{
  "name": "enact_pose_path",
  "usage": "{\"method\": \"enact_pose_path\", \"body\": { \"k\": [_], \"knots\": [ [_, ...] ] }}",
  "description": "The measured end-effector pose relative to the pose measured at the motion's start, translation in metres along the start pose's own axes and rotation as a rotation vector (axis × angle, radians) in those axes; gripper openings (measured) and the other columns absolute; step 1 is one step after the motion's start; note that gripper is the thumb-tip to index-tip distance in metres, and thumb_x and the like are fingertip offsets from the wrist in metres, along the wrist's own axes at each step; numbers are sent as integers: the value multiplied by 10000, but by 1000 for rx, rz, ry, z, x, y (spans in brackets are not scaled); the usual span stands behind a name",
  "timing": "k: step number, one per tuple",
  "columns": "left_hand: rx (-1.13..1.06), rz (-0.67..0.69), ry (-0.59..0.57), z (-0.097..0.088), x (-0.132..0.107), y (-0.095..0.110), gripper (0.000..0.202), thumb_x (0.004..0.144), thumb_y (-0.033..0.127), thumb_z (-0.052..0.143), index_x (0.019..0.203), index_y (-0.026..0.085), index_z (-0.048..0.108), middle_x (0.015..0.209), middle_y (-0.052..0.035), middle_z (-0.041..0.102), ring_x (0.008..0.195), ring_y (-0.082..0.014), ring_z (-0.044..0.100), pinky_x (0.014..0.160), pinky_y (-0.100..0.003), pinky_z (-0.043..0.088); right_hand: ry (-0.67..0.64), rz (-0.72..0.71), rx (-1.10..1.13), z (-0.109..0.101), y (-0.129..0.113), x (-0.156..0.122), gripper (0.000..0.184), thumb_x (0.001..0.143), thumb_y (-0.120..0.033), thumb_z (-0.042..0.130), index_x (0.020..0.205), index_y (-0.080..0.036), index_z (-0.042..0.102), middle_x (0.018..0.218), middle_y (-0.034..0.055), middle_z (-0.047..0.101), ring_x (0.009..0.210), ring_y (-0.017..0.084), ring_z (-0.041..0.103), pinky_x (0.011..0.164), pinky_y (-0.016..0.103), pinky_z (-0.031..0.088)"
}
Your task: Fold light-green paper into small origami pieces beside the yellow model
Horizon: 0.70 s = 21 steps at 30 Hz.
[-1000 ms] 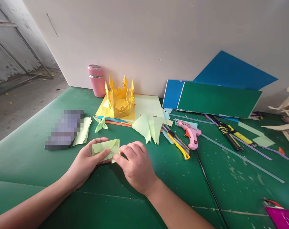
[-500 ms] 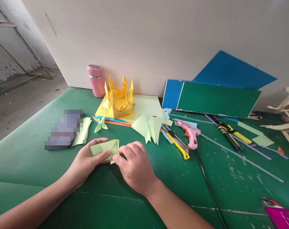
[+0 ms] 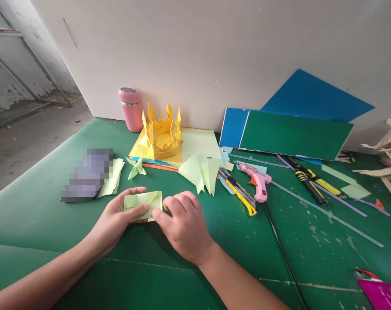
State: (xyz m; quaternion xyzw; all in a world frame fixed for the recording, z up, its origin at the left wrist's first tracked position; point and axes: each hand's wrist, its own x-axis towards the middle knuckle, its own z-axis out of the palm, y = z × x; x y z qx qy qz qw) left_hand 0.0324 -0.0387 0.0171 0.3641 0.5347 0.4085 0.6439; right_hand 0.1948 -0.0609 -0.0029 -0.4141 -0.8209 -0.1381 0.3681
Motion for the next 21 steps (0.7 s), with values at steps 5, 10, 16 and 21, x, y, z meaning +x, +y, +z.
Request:
{"method": "enact_pose_path", "body": {
  "k": [5, 10, 16, 21],
  "knots": [
    [-19, -5, -18, -3, 1, -2, 502, 640, 303, 776, 1059, 163, 536, 781, -24, 701, 695, -156, 656, 617, -274, 581, 7, 9, 5, 1, 0, -1, 154, 880, -153, 549, 805, -206, 673, 716, 24, 543, 739, 171, 456, 766, 321, 358],
    [-6, 0, -21, -4, 1, -3, 468, 650, 318, 765, 1036, 174, 542, 790, -13, 702, 690, -153, 655, 631, -285, 586, 12, 9, 7, 2, 0, -1, 156, 883, -156, 553, 804, -207, 677, 718, 25, 543, 745, 171, 460, 779, 321, 359],
    [18, -4, -10, -1, 2, -1, 466, 634, 319, 771, 1019, 172, 554, 746, 1, 691, 686, -153, 648, 625, -285, 587, -16, 10, 11, 2, 0, -1, 173, 905, -157, 520, 914, -218, 682, 723, 21, 529, 725, 165, 452, 756, 313, 346],
    [17, -1, -1, -1, 2, -1, 473, 619, 319, 778, 1007, 170, 553, 733, 3, 689, 667, -148, 644, 602, -264, 578, -17, 10, 22, 1, 0, -1, 192, 908, -169, 507, 824, -217, 673, 684, 10, 477, 702, 162, 426, 736, 307, 329]
  ]
}}
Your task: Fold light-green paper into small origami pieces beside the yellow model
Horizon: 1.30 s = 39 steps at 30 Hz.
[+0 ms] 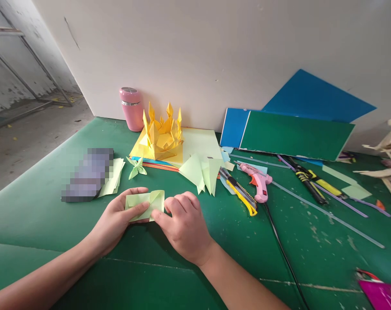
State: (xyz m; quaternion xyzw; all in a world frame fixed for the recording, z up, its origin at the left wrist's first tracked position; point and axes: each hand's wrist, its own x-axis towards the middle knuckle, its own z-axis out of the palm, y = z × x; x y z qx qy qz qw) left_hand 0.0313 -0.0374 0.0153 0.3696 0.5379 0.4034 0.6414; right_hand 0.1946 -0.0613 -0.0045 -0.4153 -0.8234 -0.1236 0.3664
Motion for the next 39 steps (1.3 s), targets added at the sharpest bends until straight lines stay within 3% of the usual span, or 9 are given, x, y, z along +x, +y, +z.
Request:
{"method": "enact_pose_path", "body": {
  "k": [6, 13, 19, 24, 26, 29, 32, 35, 39],
  "knots": [
    [-3, 9, -6, 0, 0, -1, 482, 627, 329, 776, 1020, 174, 544, 807, -12, 699, 697, -154, 658, 606, -257, 576, 19, 15, 11, 1, 0, -1, 239, 906, -161, 499, 723, -201, 647, 671, 6, 460, 697, 155, 418, 733, 302, 320],
    [18, -10, -7, 3, -1, 3, 566, 549, 255, 802, 1042, 157, 541, 658, 44, 645, 624, -126, 620, 615, -246, 568, 4, 25, -16, 3, 1, -1, 166, 915, -190, 524, 895, -224, 685, 700, 5, 480, 709, 155, 438, 746, 305, 323],
    [-7, -9, 6, 3, -2, 4, 530, 550, 260, 786, 1012, 167, 544, 778, -3, 685, 694, -160, 647, 631, -276, 565, 7, 39, 6, 1, 2, -2, 215, 896, -141, 517, 760, -212, 668, 695, 8, 466, 722, 158, 446, 741, 317, 326],
    [120, 52, -6, 4, -3, 3, 448, 565, 304, 756, 953, 176, 573, 674, 26, 640, 641, -170, 628, 614, -301, 556, -22, 87, 137, -1, 4, -3, 297, 896, -433, 541, 737, -216, 665, 741, 14, 481, 741, 168, 465, 728, 334, 340],
    [225, 101, -17, 4, -4, 2, 377, 595, 314, 727, 919, 181, 585, 656, 30, 629, 614, -165, 617, 602, -295, 545, 13, 155, 244, -3, 4, -3, 334, 906, -470, 493, 763, -217, 659, 771, 20, 482, 747, 172, 479, 726, 341, 367],
    [360, 151, -32, 4, -4, -1, 321, 646, 311, 679, 932, 198, 584, 680, 27, 637, 603, -170, 625, 590, -290, 529, 76, 275, 375, -4, 6, -3, 158, 882, -329, 512, 937, -219, 611, 898, 48, 510, 855, 204, 527, 778, 375, 430],
    [495, 184, -47, 3, -4, -4, 322, 683, 294, 634, 989, 215, 571, 650, 43, 621, 565, -175, 622, 559, -281, 495, 33, 312, 490, -1, 7, -2, 308, 797, -176, 533, 1101, -225, 520, 1050, 79, 558, 1007, 233, 541, 855, 409, 464],
    [574, 229, -57, 1, -4, -5, 320, 699, 282, 611, 1009, 224, 560, 622, 56, 592, 545, -170, 589, 528, -265, 460, -39, 348, 554, 3, 9, -1, 235, 784, -111, 515, 985, -224, 560, 974, 56, 625, 925, 204, 587, 798, 351, 498],
    [515, 223, -94, 0, -2, -6, 337, 703, 283, 619, 1024, 236, 528, 647, 54, 614, 579, -173, 591, 542, -258, 450, -50, 401, 572, 5, 9, -1, 149, 806, -105, 519, 874, -219, 586, 820, 22, 650, 756, 165, 603, 677, 281, 499]
  ]
}}
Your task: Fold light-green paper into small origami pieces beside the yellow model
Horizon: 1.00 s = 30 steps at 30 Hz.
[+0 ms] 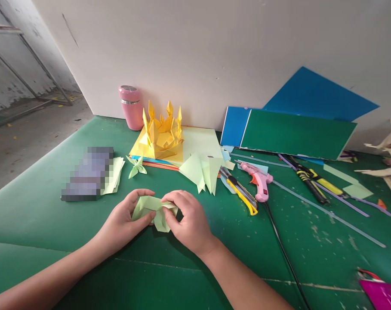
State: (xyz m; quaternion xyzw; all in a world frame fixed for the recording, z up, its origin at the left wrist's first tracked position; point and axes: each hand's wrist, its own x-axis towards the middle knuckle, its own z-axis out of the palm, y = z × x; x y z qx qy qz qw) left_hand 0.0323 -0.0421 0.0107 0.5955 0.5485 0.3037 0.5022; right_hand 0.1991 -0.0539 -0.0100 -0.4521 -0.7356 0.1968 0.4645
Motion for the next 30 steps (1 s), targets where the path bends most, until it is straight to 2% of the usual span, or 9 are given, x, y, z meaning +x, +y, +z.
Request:
{"method": "enact_pose_path", "body": {
  "k": [7, 14, 30],
  "knots": [
    [-138, -22, -5, 0, 1, -2, 315, 700, 324, 649, 975, 229, 528, 689, 30, 663, 629, -186, 617, 569, -258, 445, 18, 1, 4, 0, 0, -2, 137, 807, -112, 536, 808, -215, 626, 761, 16, 668, 706, 159, 623, 631, 264, 502],
    [-65, -42, 62, 0, 2, 2, 268, 668, 332, 664, 898, 222, 582, 681, 32, 657, 630, -188, 613, 588, -262, 458, 23, 52, -7, 1, -2, -2, 136, 800, -116, 542, 786, -213, 637, 745, 11, 684, 685, 160, 631, 614, 263, 499],
    [-24, -43, 94, 1, 1, 4, 255, 650, 312, 663, 879, 220, 599, 657, 37, 625, 592, -176, 574, 561, -260, 448, 66, 79, -38, 5, -4, -2, 120, 791, -143, 529, 734, -211, 610, 687, 2, 661, 630, 156, 607, 563, 254, 471]
  ]
}}
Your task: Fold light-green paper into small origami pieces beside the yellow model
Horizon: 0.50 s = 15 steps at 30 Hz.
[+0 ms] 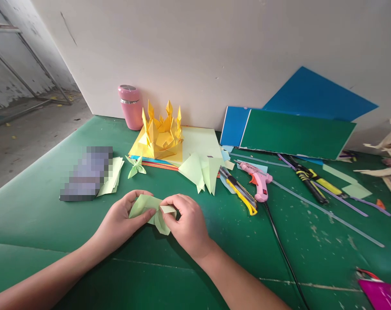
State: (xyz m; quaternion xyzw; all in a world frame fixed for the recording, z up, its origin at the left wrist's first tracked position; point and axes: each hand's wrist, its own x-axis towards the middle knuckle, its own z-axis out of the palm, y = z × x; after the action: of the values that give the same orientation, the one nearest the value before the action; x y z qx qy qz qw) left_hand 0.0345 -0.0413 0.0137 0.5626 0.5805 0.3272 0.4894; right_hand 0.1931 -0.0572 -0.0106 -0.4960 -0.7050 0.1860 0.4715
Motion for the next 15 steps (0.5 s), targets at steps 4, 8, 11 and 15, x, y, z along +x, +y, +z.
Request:
{"method": "enact_pose_path", "body": {
  "k": [4, 8, 11, 15],
  "knots": [
    [-10, -10, -27, 0, 1, -1, 287, 670, 324, 657, 925, 223, 575, 658, 37, 632, 588, -176, 581, 551, -259, 441, -2, 3, 0, 0, 0, 0, 105, 785, -141, 535, 735, -204, 603, 689, 1, 656, 634, 152, 604, 568, 249, 466],
    [-16, -33, -43, 1, 0, -1, 329, 667, 343, 674, 945, 223, 547, 663, 38, 648, 585, -171, 582, 563, -260, 451, -6, 14, 14, 0, 0, 0, 96, 781, -142, 543, 728, -201, 596, 691, 1, 655, 640, 149, 602, 578, 249, 467],
    [11, -20, 1, 1, -1, -1, 303, 662, 338, 677, 918, 224, 562, 644, 51, 624, 572, -158, 563, 555, -250, 445, -9, 19, 32, 0, 0, -1, 98, 782, -142, 540, 720, -201, 589, 688, 0, 652, 637, 146, 597, 581, 249, 465],
    [2, -13, 29, 2, -2, 0, 279, 650, 315, 676, 885, 217, 562, 631, 56, 603, 560, -147, 547, 539, -241, 439, -16, 55, 66, 1, -2, -1, 87, 775, -149, 538, 719, -204, 575, 693, 2, 647, 630, 144, 588, 577, 248, 462]
  ]
}}
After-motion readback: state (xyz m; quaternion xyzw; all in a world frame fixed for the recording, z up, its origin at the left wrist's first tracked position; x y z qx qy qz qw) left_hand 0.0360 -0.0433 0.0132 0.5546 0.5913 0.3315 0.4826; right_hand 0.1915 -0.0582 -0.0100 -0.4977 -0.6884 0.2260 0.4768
